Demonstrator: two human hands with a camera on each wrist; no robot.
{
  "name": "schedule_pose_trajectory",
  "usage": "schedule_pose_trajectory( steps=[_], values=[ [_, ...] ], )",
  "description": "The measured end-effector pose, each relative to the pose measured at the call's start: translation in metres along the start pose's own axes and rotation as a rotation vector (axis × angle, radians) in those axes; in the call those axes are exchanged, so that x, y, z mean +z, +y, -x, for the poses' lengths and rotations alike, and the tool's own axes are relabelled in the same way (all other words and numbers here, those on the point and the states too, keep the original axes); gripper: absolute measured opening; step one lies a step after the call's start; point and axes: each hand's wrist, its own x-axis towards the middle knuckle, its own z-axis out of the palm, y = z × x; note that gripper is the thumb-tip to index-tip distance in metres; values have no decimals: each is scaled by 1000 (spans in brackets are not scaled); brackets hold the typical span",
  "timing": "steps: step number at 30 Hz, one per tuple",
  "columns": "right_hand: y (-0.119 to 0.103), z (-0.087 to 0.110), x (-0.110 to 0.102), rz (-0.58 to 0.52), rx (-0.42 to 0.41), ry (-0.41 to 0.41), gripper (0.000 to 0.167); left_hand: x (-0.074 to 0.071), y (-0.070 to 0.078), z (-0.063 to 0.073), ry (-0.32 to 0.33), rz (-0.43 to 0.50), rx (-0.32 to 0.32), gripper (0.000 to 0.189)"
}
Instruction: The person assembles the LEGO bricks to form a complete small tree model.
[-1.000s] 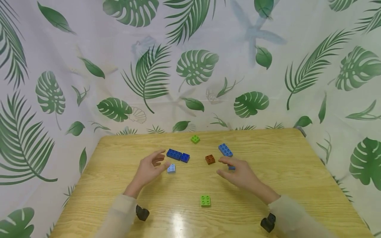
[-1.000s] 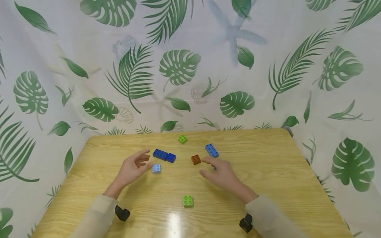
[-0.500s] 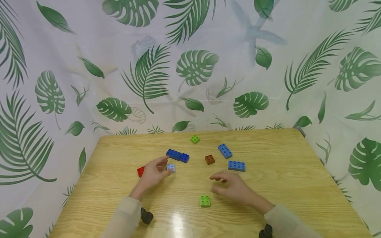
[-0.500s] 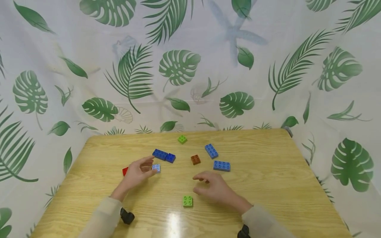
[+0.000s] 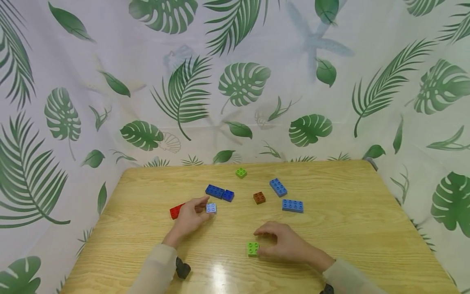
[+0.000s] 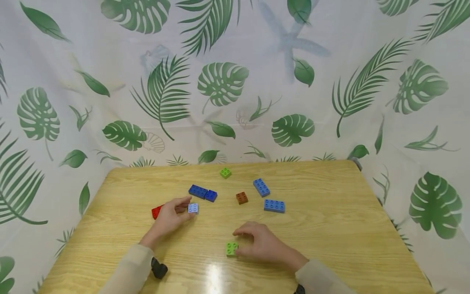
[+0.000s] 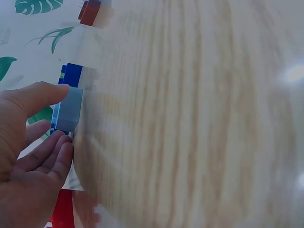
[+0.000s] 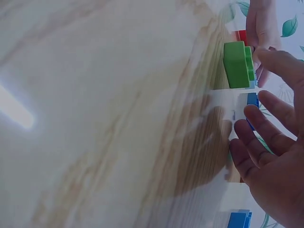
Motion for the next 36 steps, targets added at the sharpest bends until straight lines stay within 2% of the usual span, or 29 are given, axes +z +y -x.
schedule_pose_trajectory(
  steps=[12, 20, 24, 29, 36],
  values=[
    [4, -1, 4, 47, -17, -21, 48, 4, -2, -3, 11, -77, 14, 57],
    [5, -2, 7, 81, -35, -5, 35, 6, -6, -6, 26, -108, 41, 44],
    [6, -3, 8, 90, -36, 1, 34, 6, -6, -6, 27, -120, 49, 40],
    [5, -3, 8, 86, -31, -3, 34, 5, -1, -3, 9, -121, 47, 38],
    [3, -3, 7, 95, -18, -4, 33, 7, 12, 5, -59, -58, 47, 39]
  ],
)
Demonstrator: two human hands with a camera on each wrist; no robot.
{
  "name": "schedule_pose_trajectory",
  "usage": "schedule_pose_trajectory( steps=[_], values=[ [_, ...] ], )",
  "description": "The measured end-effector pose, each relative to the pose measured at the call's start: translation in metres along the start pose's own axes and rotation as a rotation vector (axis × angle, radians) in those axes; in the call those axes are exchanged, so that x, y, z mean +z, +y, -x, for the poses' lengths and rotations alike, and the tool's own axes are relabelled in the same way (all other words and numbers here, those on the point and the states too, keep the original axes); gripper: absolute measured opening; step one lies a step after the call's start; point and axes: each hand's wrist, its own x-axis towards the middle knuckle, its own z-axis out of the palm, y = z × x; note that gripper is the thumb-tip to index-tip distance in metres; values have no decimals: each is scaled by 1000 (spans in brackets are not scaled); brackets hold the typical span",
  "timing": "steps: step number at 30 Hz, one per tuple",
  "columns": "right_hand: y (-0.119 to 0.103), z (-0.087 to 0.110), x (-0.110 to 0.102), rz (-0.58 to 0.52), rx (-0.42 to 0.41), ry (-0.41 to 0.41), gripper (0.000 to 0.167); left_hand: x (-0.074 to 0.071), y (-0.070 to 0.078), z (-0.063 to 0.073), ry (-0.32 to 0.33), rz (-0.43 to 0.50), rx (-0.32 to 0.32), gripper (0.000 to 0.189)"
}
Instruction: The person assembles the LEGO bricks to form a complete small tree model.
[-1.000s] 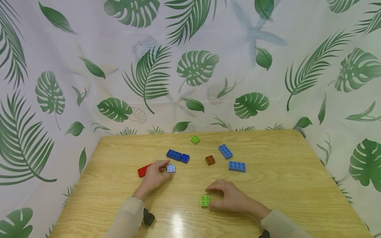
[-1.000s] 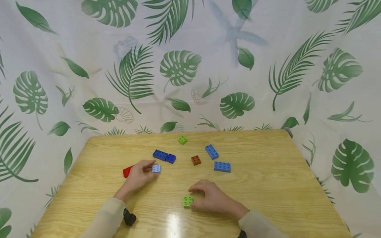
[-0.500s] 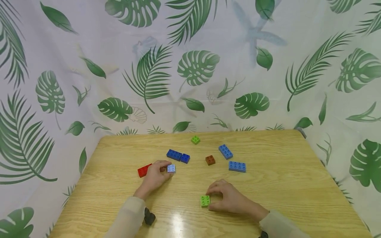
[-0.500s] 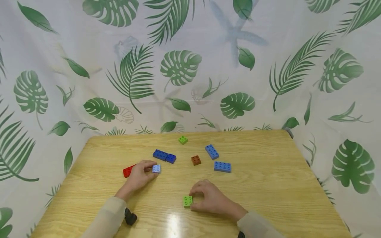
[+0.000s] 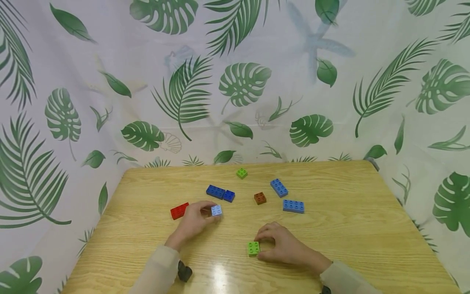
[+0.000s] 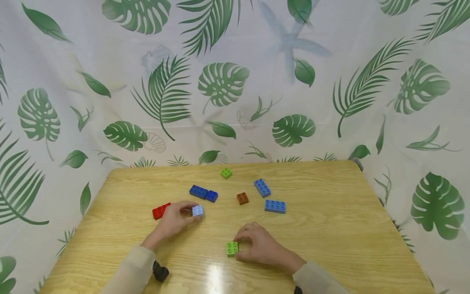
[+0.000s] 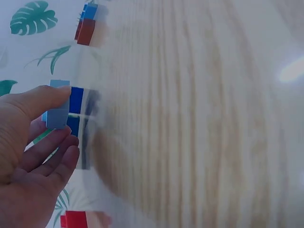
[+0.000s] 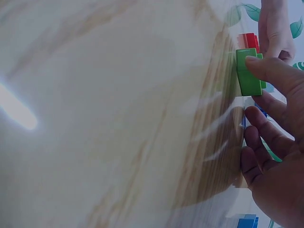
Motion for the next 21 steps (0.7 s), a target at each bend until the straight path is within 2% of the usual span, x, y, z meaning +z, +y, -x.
schedule_pose_trajectory(
  steps=[8, 15, 21],
  values=[
    [-2, 1, 1, 7, -13, 17, 31, 7, 18, 5, -65, -16, 72, 36],
    [0, 0, 2, 16, -21, 26, 31, 16, 32, 9, -100, -12, 91, 35],
    [1, -1, 3, 8, -17, 28, 32, 24, 39, 12, -135, -12, 133, 35]
  ],
)
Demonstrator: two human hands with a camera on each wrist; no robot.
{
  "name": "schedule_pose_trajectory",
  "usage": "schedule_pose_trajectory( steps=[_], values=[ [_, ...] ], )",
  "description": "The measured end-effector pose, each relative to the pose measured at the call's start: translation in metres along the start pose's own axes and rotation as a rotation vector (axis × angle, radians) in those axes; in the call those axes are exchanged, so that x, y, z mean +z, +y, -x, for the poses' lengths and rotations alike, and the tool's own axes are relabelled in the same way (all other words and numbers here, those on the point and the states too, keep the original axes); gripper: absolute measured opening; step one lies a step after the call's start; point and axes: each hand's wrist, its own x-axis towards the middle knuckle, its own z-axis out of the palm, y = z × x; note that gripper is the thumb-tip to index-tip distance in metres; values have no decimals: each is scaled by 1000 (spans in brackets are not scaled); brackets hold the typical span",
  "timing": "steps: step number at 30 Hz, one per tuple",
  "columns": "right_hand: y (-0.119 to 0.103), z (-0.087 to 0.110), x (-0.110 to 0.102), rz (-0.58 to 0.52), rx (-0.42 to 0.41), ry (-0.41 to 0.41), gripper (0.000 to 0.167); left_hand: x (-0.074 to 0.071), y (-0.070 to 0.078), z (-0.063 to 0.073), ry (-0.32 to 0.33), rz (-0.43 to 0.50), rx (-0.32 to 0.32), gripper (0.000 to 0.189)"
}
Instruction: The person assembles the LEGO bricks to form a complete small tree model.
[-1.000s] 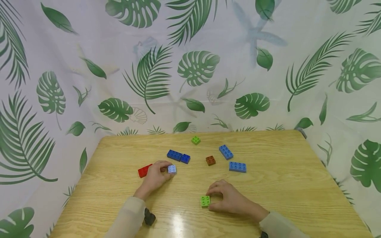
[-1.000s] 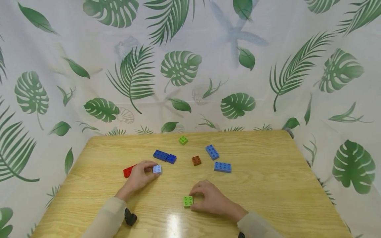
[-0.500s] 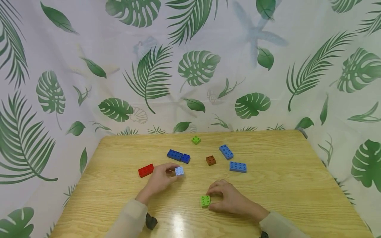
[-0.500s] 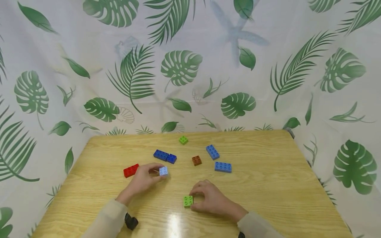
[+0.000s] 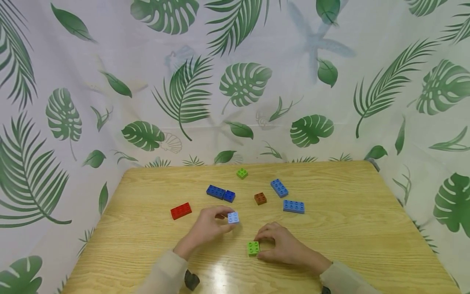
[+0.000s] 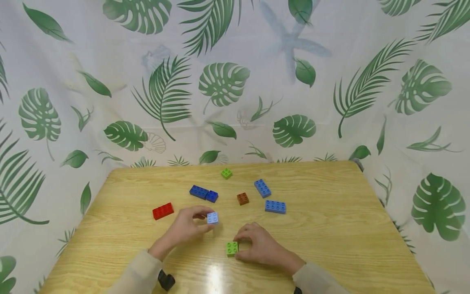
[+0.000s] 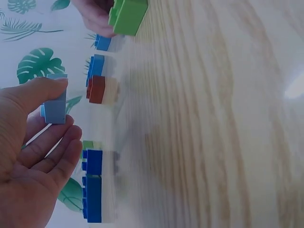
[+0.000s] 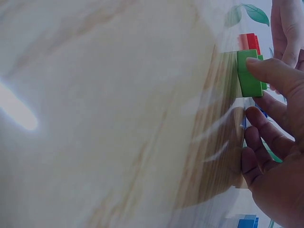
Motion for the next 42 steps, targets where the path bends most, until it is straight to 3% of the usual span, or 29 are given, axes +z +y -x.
schedule_pose_trajectory(
  steps=[9, 19, 28, 42],
  values=[
    [0, 0, 0, -6, 16, -7, 32, 16, 6, 3, -46, -2, 15, 35],
    [-2, 0, 0, 11, 3, 0, 35, 32, 7, 10, -115, 5, 91, 35],
    [-7, 0, -2, 22, 25, 0, 39, 42, 18, 16, -182, 1, 92, 35],
    [-4, 0, -1, 39, 25, 9, 40, 53, 16, 19, -187, -50, 139, 38]
  ],
)
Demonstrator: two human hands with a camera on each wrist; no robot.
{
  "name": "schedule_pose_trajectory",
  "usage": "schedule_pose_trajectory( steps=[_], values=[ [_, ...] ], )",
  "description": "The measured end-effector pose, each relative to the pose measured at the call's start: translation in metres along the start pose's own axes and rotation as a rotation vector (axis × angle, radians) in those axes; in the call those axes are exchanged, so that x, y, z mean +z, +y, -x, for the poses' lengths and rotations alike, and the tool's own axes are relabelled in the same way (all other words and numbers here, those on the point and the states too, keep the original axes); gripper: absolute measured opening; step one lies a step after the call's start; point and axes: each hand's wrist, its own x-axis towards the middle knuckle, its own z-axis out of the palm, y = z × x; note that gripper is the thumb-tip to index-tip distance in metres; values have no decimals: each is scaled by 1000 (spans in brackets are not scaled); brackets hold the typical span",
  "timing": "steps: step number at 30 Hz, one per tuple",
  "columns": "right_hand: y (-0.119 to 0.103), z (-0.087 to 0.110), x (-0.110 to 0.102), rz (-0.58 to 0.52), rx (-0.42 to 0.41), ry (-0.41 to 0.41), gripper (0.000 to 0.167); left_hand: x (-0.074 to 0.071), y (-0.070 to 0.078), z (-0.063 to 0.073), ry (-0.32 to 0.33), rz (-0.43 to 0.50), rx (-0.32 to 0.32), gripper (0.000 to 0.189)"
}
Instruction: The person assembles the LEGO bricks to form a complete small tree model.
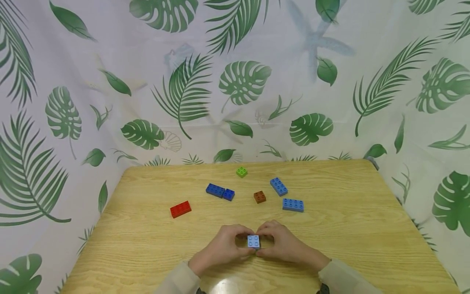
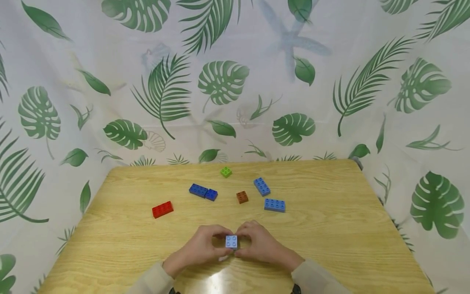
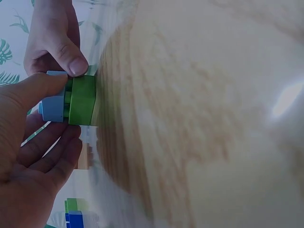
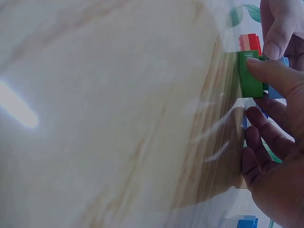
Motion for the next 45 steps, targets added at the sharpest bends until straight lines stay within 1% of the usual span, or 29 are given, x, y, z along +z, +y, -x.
schedule_pose_trajectory(
  steps=[6, 13, 18, 24, 27, 32, 36, 45],
  values=[
    [-1, 1, -1, -16, 2, -1, 42, 1, -1, 1, 3, 1, -16, 38],
    [1, 3, -1, -35, -8, 14, 37, 0, -2, 3, 24, -6, -9, 35],
    [1, 3, 0, -42, -26, 28, 38, 0, -2, 3, 28, -11, -5, 33],
    [4, 2, 2, -41, -14, 21, 37, 1, -1, 5, 30, -13, -17, 31],
    [5, 1, 2, -37, -19, 24, 36, 1, -1, 5, 32, -19, -9, 31],
    [4, 1, 3, -31, -15, 30, 37, 0, -2, 4, 23, -36, -1, 30],
    [2, 1, 3, -33, -10, 34, 38, -1, -2, 2, 10, -50, -11, 29],
    [3, 0, 2, -33, -32, 27, 33, -3, 2, 0, -14, -74, -31, 28]
  ],
)
